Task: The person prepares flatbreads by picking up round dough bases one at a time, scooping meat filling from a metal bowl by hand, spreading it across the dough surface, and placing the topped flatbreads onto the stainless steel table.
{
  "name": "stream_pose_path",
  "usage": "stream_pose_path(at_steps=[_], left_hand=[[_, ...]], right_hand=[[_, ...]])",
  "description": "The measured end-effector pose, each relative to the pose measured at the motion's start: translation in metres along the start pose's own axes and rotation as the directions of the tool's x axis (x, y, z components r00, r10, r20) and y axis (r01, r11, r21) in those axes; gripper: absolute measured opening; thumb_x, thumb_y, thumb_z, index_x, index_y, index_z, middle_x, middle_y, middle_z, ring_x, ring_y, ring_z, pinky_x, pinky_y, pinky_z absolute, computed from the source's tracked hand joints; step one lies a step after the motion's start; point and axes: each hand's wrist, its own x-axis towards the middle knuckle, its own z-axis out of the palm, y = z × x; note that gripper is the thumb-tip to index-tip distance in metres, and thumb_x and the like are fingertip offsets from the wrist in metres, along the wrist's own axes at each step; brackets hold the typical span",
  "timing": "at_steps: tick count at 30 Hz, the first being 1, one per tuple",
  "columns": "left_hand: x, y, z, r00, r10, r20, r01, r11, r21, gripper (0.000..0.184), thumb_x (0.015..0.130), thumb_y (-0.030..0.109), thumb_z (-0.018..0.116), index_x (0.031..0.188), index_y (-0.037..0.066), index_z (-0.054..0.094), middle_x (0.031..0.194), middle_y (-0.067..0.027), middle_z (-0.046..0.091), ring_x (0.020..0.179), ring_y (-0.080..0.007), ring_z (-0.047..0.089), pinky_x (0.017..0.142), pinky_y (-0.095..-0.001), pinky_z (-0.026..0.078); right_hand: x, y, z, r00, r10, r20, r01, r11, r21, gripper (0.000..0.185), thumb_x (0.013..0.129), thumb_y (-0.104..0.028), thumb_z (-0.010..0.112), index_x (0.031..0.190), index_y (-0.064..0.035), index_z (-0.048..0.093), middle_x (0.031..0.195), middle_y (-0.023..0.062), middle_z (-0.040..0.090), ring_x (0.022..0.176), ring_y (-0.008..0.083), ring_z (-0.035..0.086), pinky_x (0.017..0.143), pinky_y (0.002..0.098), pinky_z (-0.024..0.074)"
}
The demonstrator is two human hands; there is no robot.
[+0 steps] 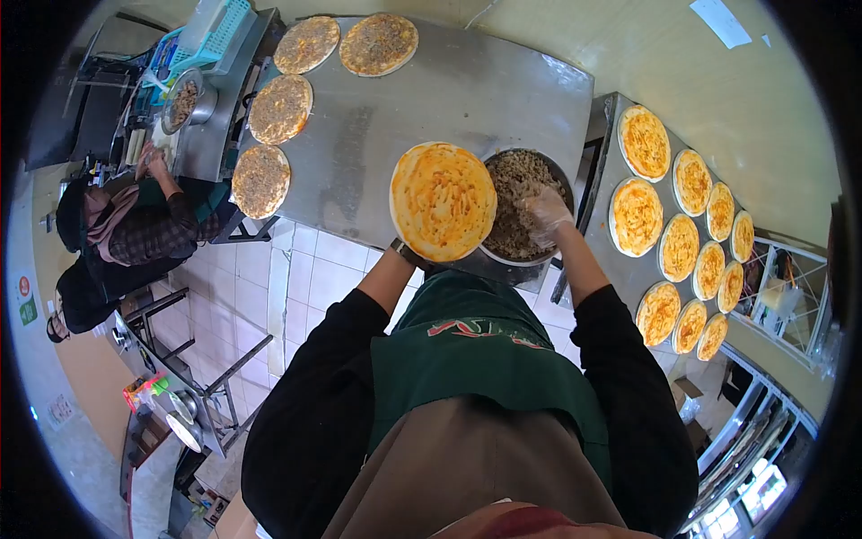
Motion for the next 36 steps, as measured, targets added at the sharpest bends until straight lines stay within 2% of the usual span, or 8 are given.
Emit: stream_pose_path(at_steps=[5, 7, 10, 13, 22, 30, 33, 36], left_hand=[[0.025, -0.023, 0.005, 0.998, -0.045, 0.05, 0.048, 0.997, -0.064, 0.049, 0.098, 0.042, 0.039, 0.136, 0.012, 0.045, 0.133, -0.0114, 0.053, 0.124, -0.0258, 0.049, 0.102, -0.0472, 0.043], [0.038, -0.035, 0.009, 0.995, -0.06, 0.076, 0.066, 0.994, -0.084, 0.049, 0.098, 0.043, 0.038, 0.136, 0.013, 0.045, 0.133, -0.0114, 0.053, 0.124, -0.0259, 0.049, 0.102, -0.0472, 0.043], [0.044, -0.051, 0.012, 0.991, -0.077, 0.109, 0.089, 0.989, -0.117, 0.049, 0.098, 0.043, 0.038, 0.137, 0.013, 0.044, 0.134, -0.0113, 0.053, 0.124, -0.026, 0.049, 0.102, -0.0473, 0.043], [0.043, -0.06, 0.01, 0.989, -0.08, 0.123, 0.097, 0.986, -0.136, 0.05, 0.098, 0.044, 0.038, 0.137, 0.013, 0.043, 0.135, -0.0112, 0.052, 0.124, -0.0261, 0.049, 0.102, -0.0474, 0.043], [0.037, -0.073, -0.001, 0.988, -0.032, 0.154, 0.061, 0.98, -0.188, 0.055, 0.098, 0.048, 0.035, 0.142, 0.016, 0.036, 0.14, -0.0105, 0.046, 0.125, -0.0275, 0.048, 0.102, -0.0482, 0.042], [0.032, -0.07, 0.006, 0.996, -0.024, 0.09, 0.04, 0.984, -0.175, 0.058, 0.097, 0.051, 0.035, 0.143, 0.016, 0.035, 0.143, -0.0109, 0.043, 0.126, -0.0281, 0.046, 0.104, -0.0493, 0.041], [0.028, -0.073, -0.003, 0.992, 0.017, 0.122, 0.012, 0.972, -0.233, 0.059, 0.096, 0.051, 0.038, 0.143, 0.015, 0.035, 0.142, -0.0113, 0.044, 0.126, -0.0288, 0.047, 0.104, -0.048, 0.041], [0.026, -0.072, 0.001, 0.996, 0.012, 0.093, 0.009, 0.975, -0.221, 0.057, 0.098, 0.048, 0.035, 0.144, 0.015, 0.033, 0.144, -0.0117, 0.042, 0.128, -0.0293, 0.046, 0.104, -0.0483, 0.04]], right_hand=[[-0.028, -0.05, -0.018, 0.938, -0.22, 0.269, 0.085, 0.896, 0.435, 0.044, 0.075, 0.001, 0.059, 0.119, 0.0012, 0.056, 0.106, 0.0075, 0.065, 0.101, 0.0165, 0.061, 0.088, 0.0291, 0.0497], [-0.024, -0.059, -0.015, 0.928, -0.265, 0.262, 0.176, 0.932, 0.318, 0.045, 0.073, -0.001, 0.061, 0.118, -0.0042, 0.06, 0.109, 0.0116, 0.065, 0.103, 0.0205, 0.061, 0.09, 0.0304, 0.0486], [-0.029, -0.087, -0.008, 0.94, -0.318, 0.124, 0.331, 0.765, -0.552, 0.039, 0.077, -0.016, 0.059, 0.115, -0.0083, 0.064, 0.11, 0.023, 0.062, 0.101, 0.0354, 0.06, 0.09, 0.0392, 0.0477], [-0.021, -0.074, -0.008, 0.956, -0.291, 0.026, 0.232, 0.701, -0.674, 0.038, 0.079, -0.018, 0.058, 0.115, -0.0109, 0.064, 0.11, 0.0205, 0.063, 0.103, 0.0355, 0.059, 0.091, 0.0403, 0.0469], [-0.07, -0.038, 0.011, 0.713, -0.696, 0.088, 0.673, 0.642, -0.367, 0.045, 0.092, -0.024, 0.054, 0.133, -0.0067, 0.049, 0.138, 0.0187, 0.046, 0.125, 0.0356, 0.047, 0.105, 0.0383, 0.037], [-0.082, -0.005, 0.021, 0.841, -0.514, -0.168, 0.391, 0.792, -0.468, 0.058, 0.096, -0.038, 0.046, 0.142, -0.0032, 0.036, 0.146, 0.0236, 0.033, 0.135, 0.0391, 0.032, 0.112, 0.0411, 0.0257], [-0.098, -0.02, 0.031, 0.657, -0.751, 0.062, 0.717, 0.598, -0.357, 0.06, 0.096, -0.04, 0.046, 0.14, 0.0004, 0.037, 0.145, 0.0276, 0.031, 0.133, 0.0421, 0.032, 0.111, 0.0417, 0.0261], [-0.081, 0.013, 0.03, 0.839, -0.525, -0.141, 0.434, 0.803, -0.409, 0.062, 0.095, -0.039, 0.046, 0.141, 0.0009, 0.034, 0.144, 0.0283, 0.031, 0.133, 0.0438, 0.032, 0.111, 0.0443, 0.0249]])
